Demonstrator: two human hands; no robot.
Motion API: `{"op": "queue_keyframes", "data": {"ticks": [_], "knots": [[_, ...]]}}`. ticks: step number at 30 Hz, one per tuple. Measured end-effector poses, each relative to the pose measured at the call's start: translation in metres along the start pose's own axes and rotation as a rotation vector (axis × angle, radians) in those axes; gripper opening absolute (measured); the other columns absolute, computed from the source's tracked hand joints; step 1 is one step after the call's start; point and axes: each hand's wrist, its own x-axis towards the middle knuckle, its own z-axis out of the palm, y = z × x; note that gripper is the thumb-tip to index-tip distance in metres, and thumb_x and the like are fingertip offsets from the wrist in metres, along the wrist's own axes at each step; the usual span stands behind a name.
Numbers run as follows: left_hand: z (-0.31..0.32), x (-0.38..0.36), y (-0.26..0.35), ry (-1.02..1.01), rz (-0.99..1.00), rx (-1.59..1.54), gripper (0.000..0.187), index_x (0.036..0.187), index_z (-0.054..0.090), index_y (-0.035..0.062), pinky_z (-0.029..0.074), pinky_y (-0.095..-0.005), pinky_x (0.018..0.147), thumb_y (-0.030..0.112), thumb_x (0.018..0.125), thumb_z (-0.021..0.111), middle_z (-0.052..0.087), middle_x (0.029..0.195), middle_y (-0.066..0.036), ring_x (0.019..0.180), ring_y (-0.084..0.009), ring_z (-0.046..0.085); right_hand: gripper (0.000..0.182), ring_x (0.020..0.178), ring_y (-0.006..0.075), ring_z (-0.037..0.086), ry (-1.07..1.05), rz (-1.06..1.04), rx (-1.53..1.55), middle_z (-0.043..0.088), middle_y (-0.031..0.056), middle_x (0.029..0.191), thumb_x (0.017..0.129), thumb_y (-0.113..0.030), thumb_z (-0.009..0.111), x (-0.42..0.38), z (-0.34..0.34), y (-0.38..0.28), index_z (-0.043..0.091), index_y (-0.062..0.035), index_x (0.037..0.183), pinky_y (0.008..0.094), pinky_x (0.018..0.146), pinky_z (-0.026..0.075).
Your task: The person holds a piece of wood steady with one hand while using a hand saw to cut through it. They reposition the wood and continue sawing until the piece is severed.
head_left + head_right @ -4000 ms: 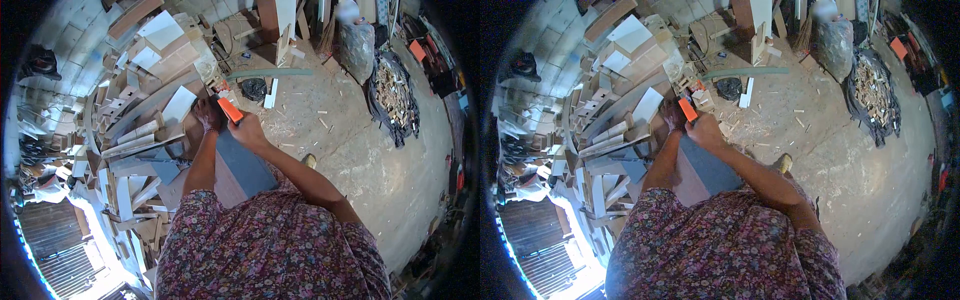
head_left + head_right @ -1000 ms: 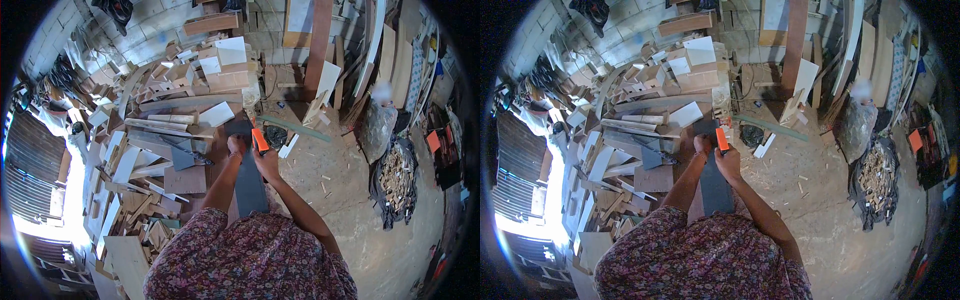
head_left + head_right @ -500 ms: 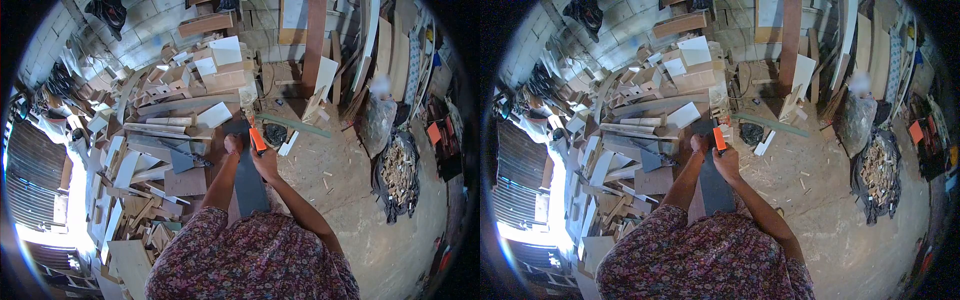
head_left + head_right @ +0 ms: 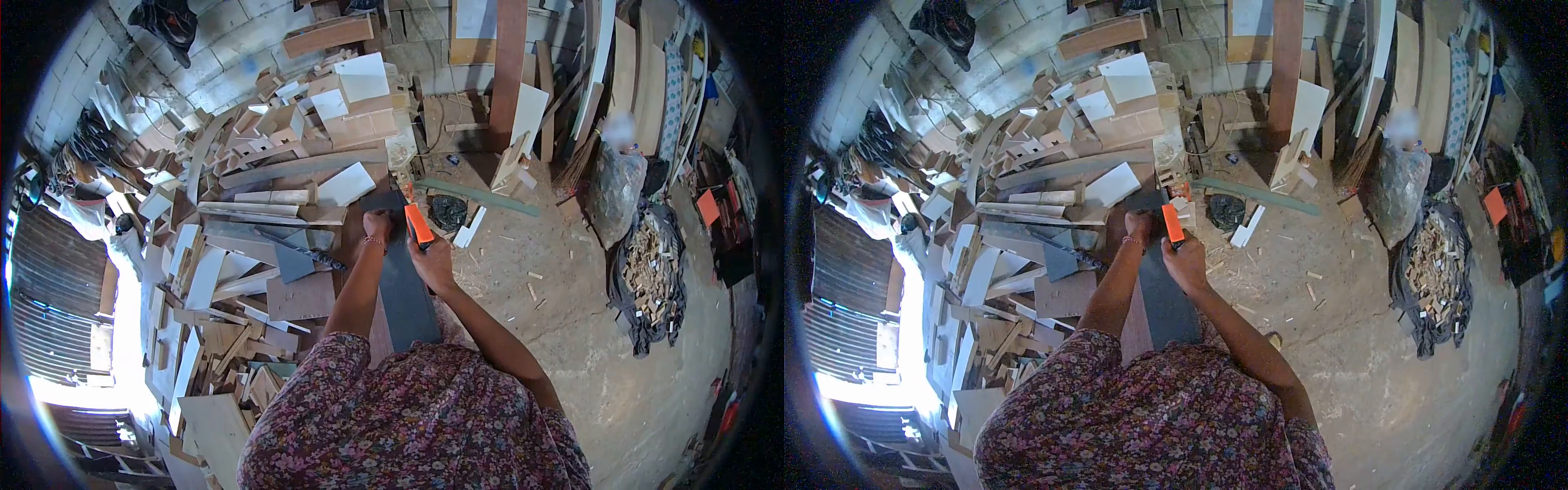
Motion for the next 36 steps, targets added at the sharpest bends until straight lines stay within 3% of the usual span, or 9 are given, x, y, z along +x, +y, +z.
{"op": "queue_keyframes", "data": {"ticks": [4, 6, 10, 12, 19, 20, 22, 33, 36], "knots": [[-0.012, -0.022, 0.031, 0.019, 0.060, 0.045, 0.017, 0.079, 0.068, 0.0015, 0.047, -0.0315, 0.053, 0.017, 0.071, 0.068, 0.063, 0.063, -0.014, 0.057, -0.0207, 0.062, 0.021, 0.063, 0.0335, 0.060, -0.009, 0.036, 0.040, 0.058, 0.0208, 0.067, 0.075, -0.017, 0.060, -0.001, 0.000, 0.001, 0.057, 0.0027, 0.084, 0.0379, 0.059, 0.046], [-0.013, -0.021, 0.033, -0.026, -0.016, 0.242, 0.023, 0.081, 0.066, -0.0001, 0.048, -0.0345, 0.069, 0.019, 0.069, 0.067, 0.066, 0.083, -0.015, 0.079, -0.0268, 0.064, 0.021, 0.063, 0.0332, 0.060, -0.007, 0.045, 0.032, 0.058, 0.0205, 0.067, 0.075, -0.016, 0.060, -0.001, 0.000, 0.002, 0.057, 0.0028, 0.084, 0.0378, 0.059, 0.046], [-0.010, -0.015, 0.025, 0.001, 0.090, 0.370, 0.026, 0.081, 0.066, 0.0005, 0.049, -0.0359, 0.070, 0.024, 0.069, 0.067, 0.065, 0.081, -0.016, 0.079, -0.0290, 0.064, 0.021, 0.062, 0.0310, 0.061, -0.010, 0.049, 0.054, 0.058, 0.0199, 0.067, 0.075, -0.016, 0.060, 0.000, -0.001, -0.001, 0.057, 0.0031, 0.083, 0.0372, 0.060, 0.046], [-0.011, -0.019, 0.024, 0.021, 0.193, 0.317, 0.029, 0.068, 0.066, -0.0003, 0.048, -0.0379, 0.059, 0.029, 0.068, 0.069, 0.062, 0.064, -0.018, 0.060, -0.0309, 0.062, 0.021, 0.062, 0.0300, 0.061, -0.022, 0.067, 0.066, 0.059, 0.0197, 0.067, 0.075, -0.015, 0.060, -0.001, -0.001, -0.001, 0.057, 0.0032, 0.083, 0.0370, 0.059, 0.046], [-0.007, -0.010, 0.014, 0.024, 0.177, 0.372, 0.036, 0.064, 0.064, -0.0013, 0.047, -0.0409, 0.060, 0.033, 0.068, 0.070, 0.061, 0.065, -0.020, 0.061, -0.0330, 0.061, 0.022, 0.066, 0.0334, 0.060, -0.050, 0.098, 0.031, 0.059, 0.0210, 0.069, 0.075, -0.017, 0.061, 0.001, -0.002, -0.001, 0.057, 0.0030, 0.084, 0.0387, 0.060, 0.046], [-0.007, -0.012, 0.015, 0.035, 0.206, 0.401, 0.036, 0.064, 0.064, -0.0016, 0.046, -0.0410, 0.060, 0.034, 0.068, 0.070, 0.061, 0.064, -0.020, 0.062, -0.0322, 0.061, 0.024, 0.072, 0.0389, 0.060, -0.066, 0.107, 0.023, 0.060, 0.0229, 0.071, 0.075, -0.019, 0.063, 0.001, -0.001, 0.000, 0.056, 0.0024, 0.084, 0.0413, 0.061, 0.047], [-0.005, -0.008, 0.012, 0.041, 0.235, 0.432, 0.037, 0.065, 0.064, -0.0019, 0.046, -0.0410, 0.059, 0.035, 0.068, 0.070, 0.060, 0.064, -0.020, 0.062, -0.0315, 0.061, 0.022, 0.067, 0.0342, 0.061, -0.033, 0.068, 0.031, 0.059, 0.0216, 0.068, 0.075, -0.017, 0.061, 0.001, 0.002, 0.003, 0.057, 0.0034, 0.083, 0.0388, 0.059, 0.046], [0.003, 0.024, -0.024, -0.252, -0.148, -0.416, 0.009, 0.082, 0.069, 0.0020, 0.047, -0.0261, 0.056, 0.004, 0.074, 0.064, 0.065, 0.076, -0.007, 0.063, -0.0126, 0.059, 0.024, 0.064, 0.0369, 0.060, -0.015, 0.046, 0.036, 0.058, 0.0197, 0.066, 0.075, -0.020, 0.063, -0.002, 0.001, 0.001, 0.054, 0.0025, 0.080, 0.0396, 0.058, 0.045], [0.000, 0.014, -0.009, -0.173, -0.101, -0.259, 0.008, 0.080, 0.069, 0.0022, 0.047, -0.0250, 0.057, 0.005, 0.074, 0.065, 0.065, 0.076, -0.006, 0.065, -0.0112, 0.059, 0.024, 0.066, 0.0370, 0.060, -0.063, 0.080, 0.036, 0.059, 0.0204, 0.067, 0.075, -0.019, 0.063, -0.001, -0.002, -0.003, 0.054, 0.0028, 0.081, 0.0394, 0.059, 0.046]]}}
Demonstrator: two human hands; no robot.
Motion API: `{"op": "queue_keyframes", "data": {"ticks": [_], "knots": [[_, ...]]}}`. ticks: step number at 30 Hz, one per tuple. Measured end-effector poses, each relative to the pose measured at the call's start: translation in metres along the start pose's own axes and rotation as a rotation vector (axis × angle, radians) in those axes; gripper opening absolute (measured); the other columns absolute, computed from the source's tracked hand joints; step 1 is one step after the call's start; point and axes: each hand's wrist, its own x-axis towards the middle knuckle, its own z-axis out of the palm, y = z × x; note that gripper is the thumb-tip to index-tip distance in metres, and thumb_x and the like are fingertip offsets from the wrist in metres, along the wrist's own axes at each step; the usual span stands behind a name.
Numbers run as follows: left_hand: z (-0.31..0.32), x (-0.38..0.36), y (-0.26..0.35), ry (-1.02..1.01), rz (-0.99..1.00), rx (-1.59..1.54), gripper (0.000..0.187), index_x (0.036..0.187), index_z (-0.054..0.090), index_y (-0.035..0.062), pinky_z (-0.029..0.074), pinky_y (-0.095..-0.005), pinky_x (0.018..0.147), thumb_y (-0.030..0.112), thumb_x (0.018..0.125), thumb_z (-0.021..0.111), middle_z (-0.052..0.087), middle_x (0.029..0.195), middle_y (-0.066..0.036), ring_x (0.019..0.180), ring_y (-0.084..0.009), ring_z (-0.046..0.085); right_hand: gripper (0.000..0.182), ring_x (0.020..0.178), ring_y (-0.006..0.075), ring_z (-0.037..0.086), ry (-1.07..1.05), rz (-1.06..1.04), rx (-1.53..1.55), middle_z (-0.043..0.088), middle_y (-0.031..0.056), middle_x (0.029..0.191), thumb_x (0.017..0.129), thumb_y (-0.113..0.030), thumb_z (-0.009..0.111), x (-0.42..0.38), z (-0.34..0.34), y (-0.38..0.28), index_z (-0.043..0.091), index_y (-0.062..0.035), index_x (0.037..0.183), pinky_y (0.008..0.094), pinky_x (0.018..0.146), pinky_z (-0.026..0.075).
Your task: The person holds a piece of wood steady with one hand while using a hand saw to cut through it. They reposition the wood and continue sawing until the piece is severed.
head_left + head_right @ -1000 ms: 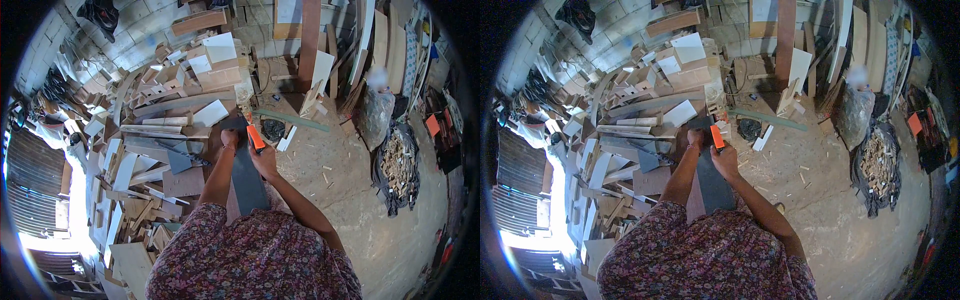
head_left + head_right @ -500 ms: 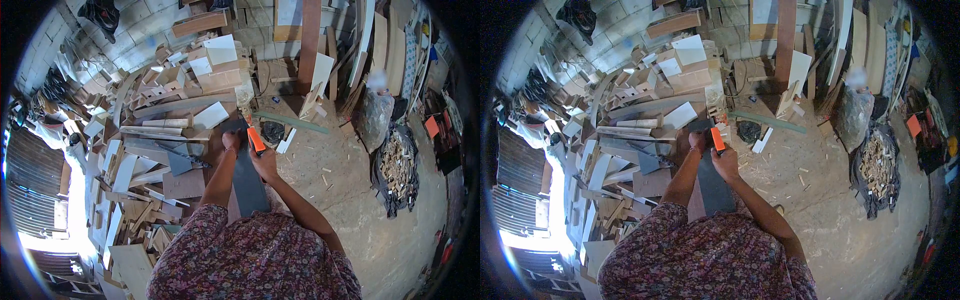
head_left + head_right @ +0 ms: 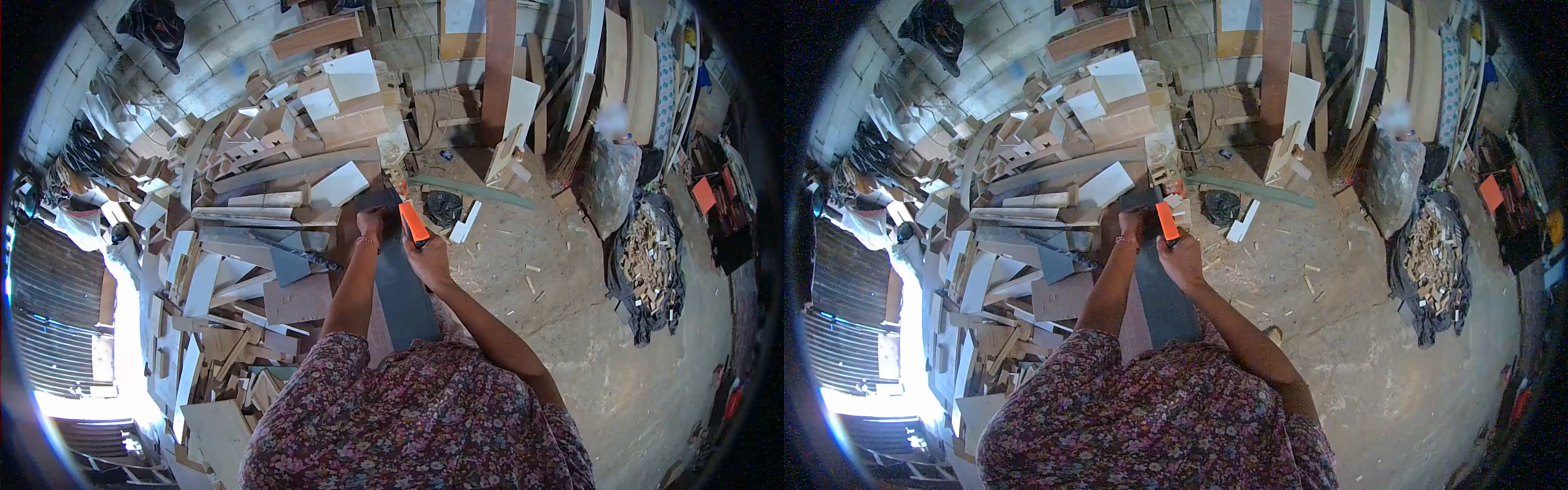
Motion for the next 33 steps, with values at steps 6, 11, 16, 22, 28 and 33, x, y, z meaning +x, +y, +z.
{"op": "queue_keyframes", "data": {"ticks": [6, 11, 16, 22, 28, 33], "knots": [[0.002, 0.008, 0.001, 0.135, -0.022, 0.380, 0.023, 0.079, 0.069, 0.0022, 0.048, -0.0321, 0.065, 0.024, 0.070, 0.070, 0.066, 0.077, -0.012, 0.070, -0.0214, 0.063, 0.025, 0.070, 0.0370, 0.060, 0.023, 0.014, 0.023, 0.059, 0.0214, 0.070, 0.076, -0.019, 0.063, 0.001, 0.004, 0.006, 0.054, 0.0031, 0.082, 0.0396, 0.063, 0.047], [0.004, 0.014, 0.000, 0.148, 0.025, 0.523, 0.031, 0.078, 0.068, 0.0017, 0.047, -0.0346, 0.067, 0.032, 0.071, 0.069, 0.066, 0.076, -0.014, 0.070, -0.0247, 0.063, 0.024, 0.071, 0.0366, 0.060, -0.018, 0.091, -0.001, 0.059, 0.0205, 0.070, 0.076, -0.019, 0.062, 0.001, -0.001, -0.005, 0.054, 0.0029, 0.083, 0.0397, 0.063, 0.047], [0.002, 0.004, 0.005, 0.083, -0.094, 0.168, 0.034, 0.073, 0.067, 0.0008, 0.047, -0.0332, 0.062, 0.034, 0.075, 0.066, 0.065, 0.071, -0.012, 0.065, -0.0208, 0.062, 0.024, 0.070, 0.0361, 0.060, -0.007, 0.059, 0.013, 0.059, 0.0204, 0.070, 0.076, -0.019, 0.062, 0.000, 0.000, -0.003, 0.054, 0.0026, 0.083, 0.0398, 0.062, 0.046], [-0.004, -0.007, 0.019, 0.062, 0.061, 0.363, 0.029, 0.065, 0.061, 0.0013, 0.047, -0.0303, 0.055, 0.026, 0.079, 0.063, 0.061, 0.063, -0.009, 0.059, -0.0179, 0.060, 0.024, 0.067, 0.0372, 0.060, 0.018, 0.017, 0.024, 0.058, 0.0215, 0.069, 0.076, -0.018, 0.062, -0.002, 0.001, -0.002, 0.054, 0.0031, 0.083, 0.0399, 0.060, 0.046], [-0.012, -0.010, 0.015, -0.218, -0.101, -0.299, 0.014, 0.085, 0.061, -0.0042, 0.051, -0.0293, 0.059, 0.008, 0.078, 0.061, 0.064, 0.077, -0.013, 0.063, -0.0217, 0.062, 0.021, 0.065, 0.0301, 0.061, 0.035, 0.041, -0.024, 0.059, 0.0192, 0.068, 0.076, -0.016, 0.061, -0.001, 0.005, 0.003, 0.058, 0.0032, 0.084, 0.0365, 0.060, 0.046], [-0.003, -0.032, 0.038, -0.092, -0.123, -0.136, 0.017, 0.089, 0.063, -0.0038, 0.049, -0.0289, 0.057, 0.009, 0.077, 0.061, 0.064, 0.077, -0.010, 0.061, -0.0177, 0.061, 0.027, 0.070, 0.0390, 0.060, 0.034, 0.013, 0.006, 0.058, 0.0230, 0.068, 0.075, -0.022, 0.063, 0.001, 0.005, 0.006, 0.055, 0.0038, 0.080, 0.0420, 0.060, 0.046]]}}
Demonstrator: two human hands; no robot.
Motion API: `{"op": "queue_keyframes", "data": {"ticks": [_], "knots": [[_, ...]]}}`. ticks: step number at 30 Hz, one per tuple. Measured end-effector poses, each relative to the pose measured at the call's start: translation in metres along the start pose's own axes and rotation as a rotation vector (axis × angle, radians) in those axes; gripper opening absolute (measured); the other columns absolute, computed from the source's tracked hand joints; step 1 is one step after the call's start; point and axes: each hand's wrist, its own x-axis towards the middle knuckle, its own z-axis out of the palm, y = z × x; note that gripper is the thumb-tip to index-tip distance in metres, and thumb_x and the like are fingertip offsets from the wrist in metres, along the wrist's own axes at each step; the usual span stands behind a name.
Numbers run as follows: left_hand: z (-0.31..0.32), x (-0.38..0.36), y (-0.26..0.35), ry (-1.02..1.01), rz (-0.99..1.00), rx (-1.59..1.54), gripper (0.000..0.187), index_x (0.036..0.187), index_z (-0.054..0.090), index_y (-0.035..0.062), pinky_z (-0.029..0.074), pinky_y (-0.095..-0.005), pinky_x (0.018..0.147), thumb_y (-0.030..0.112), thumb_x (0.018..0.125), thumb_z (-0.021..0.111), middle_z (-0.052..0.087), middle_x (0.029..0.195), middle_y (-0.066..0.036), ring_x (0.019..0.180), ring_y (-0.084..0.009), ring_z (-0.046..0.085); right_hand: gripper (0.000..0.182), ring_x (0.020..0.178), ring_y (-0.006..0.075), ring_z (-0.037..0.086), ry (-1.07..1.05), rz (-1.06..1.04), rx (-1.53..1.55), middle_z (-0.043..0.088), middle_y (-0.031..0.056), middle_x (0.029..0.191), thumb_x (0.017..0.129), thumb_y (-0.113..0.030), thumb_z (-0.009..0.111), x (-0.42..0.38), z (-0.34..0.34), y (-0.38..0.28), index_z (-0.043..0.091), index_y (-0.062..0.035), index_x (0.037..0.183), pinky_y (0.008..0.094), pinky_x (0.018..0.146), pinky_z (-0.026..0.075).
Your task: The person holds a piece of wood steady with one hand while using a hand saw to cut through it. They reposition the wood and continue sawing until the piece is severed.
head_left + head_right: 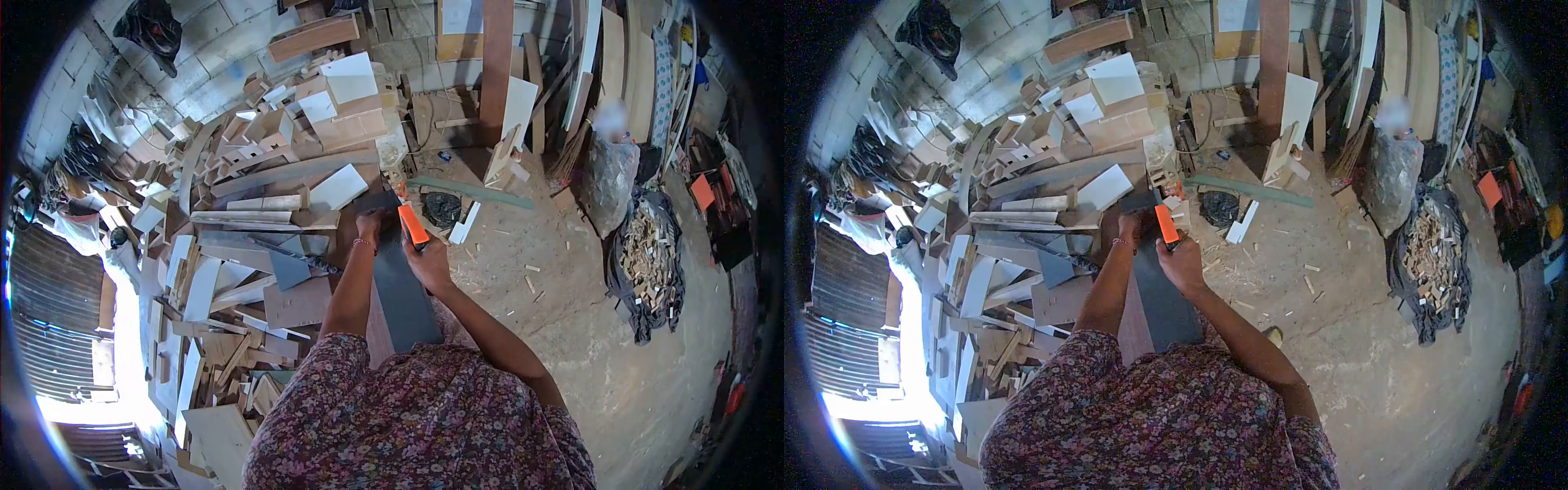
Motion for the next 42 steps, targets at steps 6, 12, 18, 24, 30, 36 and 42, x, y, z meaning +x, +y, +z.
{"op": "queue_keyframes", "data": {"ticks": [6, 12, 18, 24, 30, 36, 42], "knots": [[0.002, 0.015, -0.017, 0.153, 0.174, 0.353, 0.023, 0.088, 0.062, -0.0044, 0.045, -0.0313, 0.059, 0.015, 0.077, 0.058, 0.064, 0.078, -0.012, 0.065, -0.0183, 0.059, 0.025, 0.067, 0.0374, 0.059, -0.020, -0.007, -0.008, 0.058, 0.0208, 0.068, 0.077, -0.021, 0.062, -0.001, -0.002, -0.006, 0.054, 0.0026, 0.080, 0.0405, 0.060, 0.045], [-0.006, 0.044, -0.036, 0.238, 0.414, 0.818, 0.028, 0.091, 0.060, -0.0031, 0.045, -0.0399, 0.068, 0.021, 0.081, 0.049, 0.062, 0.087, -0.022, 0.080, -0.0314, 0.061, 0.025, 0.065, 0.0365, 0.059, -0.046, 0.054, 0.010, 0.058, 0.0200, 0.068, 0.077, -0.021, 0.061, -0.001, -0.004, -0.011, 0.054, 0.0023, 0.080, 0.0404, 0.060, 0.045], [-0.004, 0.038, -0.031, 0.172, 0.393, 0.882, 0.027, 0.091, 0.061, 0.0033, 0.045, -0.0424, 0.075, 0.023, 0.084, 0.044, 0.060, 0.095, -0.020, 0.088, -0.0347, 0.058, 0.026, 0.066, 0.0373, 0.060, -0.031, 0.005, -0.004, 0.058, 0.0205, 0.068, 0.076, -0.022, 0.062, -0.001, -0.002, -0.005, 0.054, 0.0020, 0.081, 0.0407, 0.060, 0.046], [0.005, 0.030, -0.023, 0.283, 0.289, 0.658, 0.039, 0.078, 0.062, -0.0041, 0.046, -0.0382, 0.069, 0.034, 0.081, 0.056, 0.061, 0.078, -0.023, 0.075, -0.0334, 0.060, 0.024, 0.067, 0.0319, 0.062, 0.000, 0.019, -0.076, 0.059, 0.0209, 0.069, 0.076, -0.020, 0.060, -0.001, 0.001, -0.004, 0.058, 0.0034, 0.084, 0.0377, 0.061, 0.046], [-0.004, 0.068, -0.056, 0.151, 0.138, 0.266, 0.031, 0.073, 0.066, -0.0005, 0.045, -0.0347, 0.060, 0.030, 0.073, 0.069, 0.061, 0.063, -0.014, 0.058, -0.0204, 0.058, 0.026, 0.071, 0.0388, 0.060, -0.001, -0.033, -0.076, 0.059, 0.0229, 0.070, 0.076, -0.021, 0.062, 0.000, 0.001, -0.002, 0.055, 0.0033, 0.082, 0.0419, 0.062, 0.047], [-0.008, 0.067, -0.054, 0.158, 0.129, 0.302, 0.023, 0.077, 0.068, 0.0015, 0.045, -0.0330, 0.059, 0.023, 0.070, 0.072, 0.063, 0.066, -0.010, 0.060, -0.0164, 0.057, 0.025, 0.069, 0.0387, 0.059, -0.007, -0.019, -0.044, 0.058, 0.0221, 0.070, 0.076, -0.021, 0.062, -0.002, 0.000, -0.002, 0.054, 0.0025, 0.080, 0.0410, 0.061, 0.046], [0.010, 0.007, -0.011, 0.255, 0.220, 0.467, 0.019, 0.077, 0.068, 0.0017, 0.043, -0.0319, 0.059, 0.020, 0.073, 0.069, 0.064, 0.070, -0.009, 0.063, -0.0158, 0.057, 0.025, 0.069, 0.0393, 0.059, 0.002, -0.015, -0.021, 0.058, 0.0217, 0.070, 0.076, -0.020, 0.062, -0.001, 0.001, -0.001, 0.054, 0.0025, 0.081, 0.0405, 0.061, 0.046]]}}
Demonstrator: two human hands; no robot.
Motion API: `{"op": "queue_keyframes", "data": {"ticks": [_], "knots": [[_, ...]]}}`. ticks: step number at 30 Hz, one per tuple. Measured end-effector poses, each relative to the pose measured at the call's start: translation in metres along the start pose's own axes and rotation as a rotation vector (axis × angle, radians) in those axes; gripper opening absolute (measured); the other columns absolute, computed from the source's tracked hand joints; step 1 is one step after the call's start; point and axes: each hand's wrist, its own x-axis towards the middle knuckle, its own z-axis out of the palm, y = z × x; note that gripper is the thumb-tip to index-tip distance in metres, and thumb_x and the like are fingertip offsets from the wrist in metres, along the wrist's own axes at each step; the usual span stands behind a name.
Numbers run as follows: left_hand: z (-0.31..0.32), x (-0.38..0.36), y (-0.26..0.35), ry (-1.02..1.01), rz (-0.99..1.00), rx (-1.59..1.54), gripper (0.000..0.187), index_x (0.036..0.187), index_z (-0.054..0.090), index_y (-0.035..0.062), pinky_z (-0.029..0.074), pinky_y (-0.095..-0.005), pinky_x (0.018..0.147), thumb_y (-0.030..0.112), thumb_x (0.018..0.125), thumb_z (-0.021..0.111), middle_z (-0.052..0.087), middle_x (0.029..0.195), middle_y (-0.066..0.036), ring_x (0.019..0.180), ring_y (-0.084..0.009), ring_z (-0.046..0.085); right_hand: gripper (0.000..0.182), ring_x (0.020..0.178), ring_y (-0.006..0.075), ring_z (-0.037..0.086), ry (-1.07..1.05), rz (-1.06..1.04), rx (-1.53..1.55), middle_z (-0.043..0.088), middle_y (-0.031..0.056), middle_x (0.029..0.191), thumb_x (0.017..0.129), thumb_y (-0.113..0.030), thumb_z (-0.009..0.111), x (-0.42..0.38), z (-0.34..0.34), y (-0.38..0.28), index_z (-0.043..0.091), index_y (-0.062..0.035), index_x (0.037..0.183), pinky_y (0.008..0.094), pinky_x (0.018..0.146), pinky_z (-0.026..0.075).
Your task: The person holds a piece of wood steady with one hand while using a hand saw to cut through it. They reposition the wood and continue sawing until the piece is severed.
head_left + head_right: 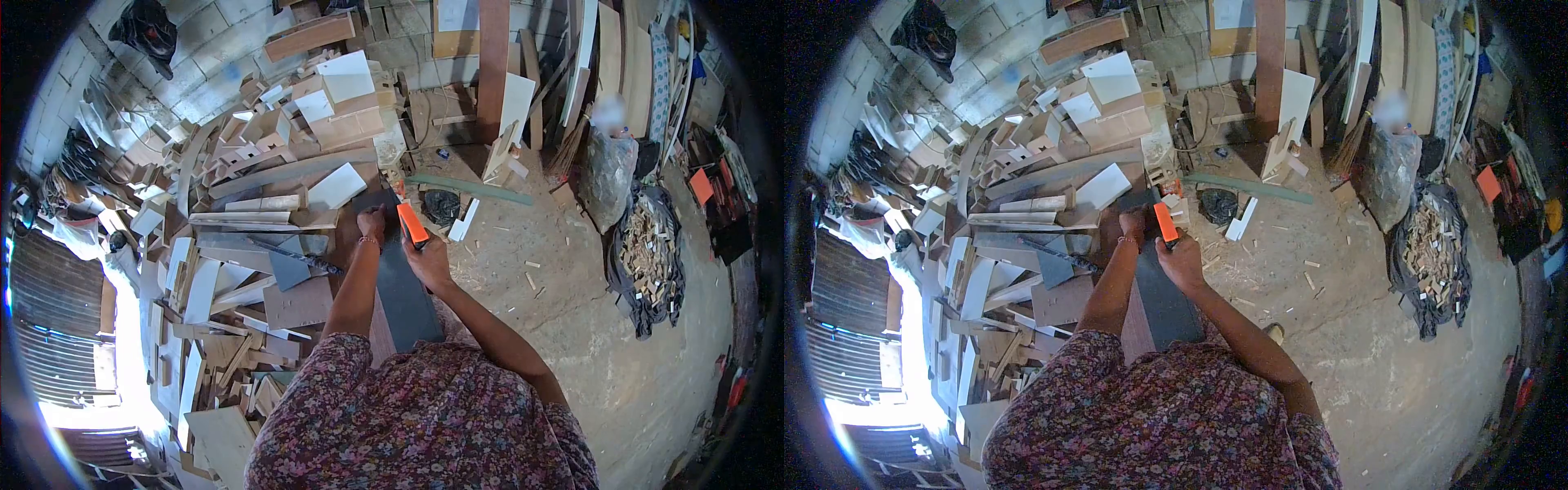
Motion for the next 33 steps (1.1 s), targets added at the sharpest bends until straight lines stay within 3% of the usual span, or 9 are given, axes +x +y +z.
{"op": "queue_keyframes", "data": {"ticks": [7, 13, 16, 18, 19, 21, 24, 26, 33], "knots": [[-0.007, -0.015, 0.020, 0.003, -0.128, -0.139, 0.017, 0.077, 0.066, -0.0009, 0.044, -0.0310, 0.059, 0.014, 0.080, 0.059, 0.064, 0.070, -0.009, 0.065, -0.0168, 0.060, 0.024, 0.072, 0.0390, 0.059, -0.038, 0.032, 0.001, 0.058, 0.0224, 0.072, 0.077, -0.020, 0.061, 0.001, -0.002, -0.003, 0.053, 0.0025, 0.080, 0.0410, 0.062, 0.046], [-0.008, -0.003, 0.013, -0.216, -0.141, -0.181, 0.019, 0.083, 0.063, -0.0040, 0.048, -0.0336, 0.065, 0.011, 0.083, 0.051, 0.064, 0.070, -0.010, 0.065, -0.0193, 0.062, 0.023, 0.070, 0.0346, 0.061, -0.011, 0.024, -0.006, 0.059, 0.0208, 0.071, 0.077, -0.018, 0.061, 0.000, -0.001, -0.005, 0.056, 0.0031, 0.083, 0.0389, 0.062, 0.046], [0.002, 0.002, 0.000, -0.171, 0.099, -0.108, 0.017, 0.084, 0.063, -0.0026, 0.049, -0.0372, 0.067, 0.007, 0.080, 0.048, 0.063, 0.070, -0.011, 0.066, -0.0246, 0.063, 0.024, 0.070, 0.0345, 0.061, -0.017, 0.036, -0.005, 0.059, 0.0207, 0.070, 0.076, -0.019, 0.061, -0.001, -0.003, -0.006, 0.056, 0.0029, 0.083, 0.0388, 0.062, 0.046], [0.013, 0.013, -0.010, 0.049, 0.442, 0.442, 0.022, 0.094, 0.061, 0.0007, 0.049, -0.0401, 0.070, 0.008, 0.076, 0.050, 0.063, 0.088, -0.014, 0.077, -0.0294, 0.062, 0.025, 0.070, 0.0386, 0.059, -0.015, 0.019, 0.016, 0.058, 0.0219, 0.069, 0.076, -0.021, 0.061, -0.001, -0.002, -0.007, 0.054, 0.0024, 0.081, 0.0412, 0.061, 0.046], [0.012, 0.010, -0.004, 0.049, 0.442, 0.439, 0.022, 0.094, 0.061, 0.0007, 0.049, -0.0401, 0.070, 0.008, 0.076, 0.050, 0.063, 0.088, -0.014, 0.077, -0.0294, 0.062, 0.026, 0.070, 0.0384, 0.059, -0.003, 0.012, 0.007, 0.058, 0.0221, 0.070, 0.077, -0.022, 0.061, -0.001, -0.002, -0.006, 0.054, 0.0026, 0.080, 0.0412, 0.061, 0.046], [0.007, -0.001, 0.015, 0.000, 0.495, 0.503, 0.036, 0.110, 0.053, 0.0064, 0.042, -0.0443, 0.084, 0.013, 0.075, 0.052, 0.051, 0.115, -0.014, 0.103, -0.0313, 0.052, 0.027, 0.070, 0.0383, 0.059, 0.012, 0.005, -0.005, 0.059, 0.0223, 0.071, 0.077, -0.023, 0.061, -0.001, 0.003, 0.000, 0.055, 0.0028, 0.080, 0.0412, 0.061, 0.046], [0.006, 0.011, -0.009, -0.004, 0.702, 0.599, 0.048, 0.122, 0.043, 0.0075, 0.030, -0.0446, 0.097, 0.017, 0.076, 0.052, 0.037, 0.130, -0.011, 0.120, -0.0291, 0.036, 0.031, 0.069, 0.0385, 0.060, 0.038, -0.091, 0.032, 0.059, 0.0221, 0.071, 0.077, -0.026, 0.061, 0.000, 0.006, 0.007, 0.054, 0.0034, 0.085, 0.0420, 0.059, 0.046], [0.010, 0.009, -0.016, -0.007, 0.688, 0.606, 0.050, 0.123, 0.041, 0.0069, 0.025, -0.0446, 0.099, 0.017, 0.076, 0.052, 0.037, 0.130, -0.011, 0.123, -0.0290, 0.031, 0.027, 0.050, 0.0187, 0.054, -0.037, 0.030, 0.140, 0.055, 0.0131, 0.058, 0.080, -0.024, 0.060, -0.006, -0.005, -0.016, 0.054, 0.0006, 0.089, 0.0324, 0.049, 0.042], [0.019, 0.029, -0.036, 0.090, 0.707, 0.706, 0.050, 0.124, 0.039, 0.0085, 0.019, -0.0470, 0.102, 0.019, 0.076, 0.049, 0.037, 0.129, -0.012, 0.124, -0.0293, 0.029, 0.027, 0.044, 0.0191, 0.051, 0.001, -0.111, -0.059, 0.050, 0.0121, 0.052, 0.082, -0.025, 0.059, -0.003, -0.002, -0.015, 0.051, -0.0010, 0.089, 0.0334, 0.044, 0.039]]}}
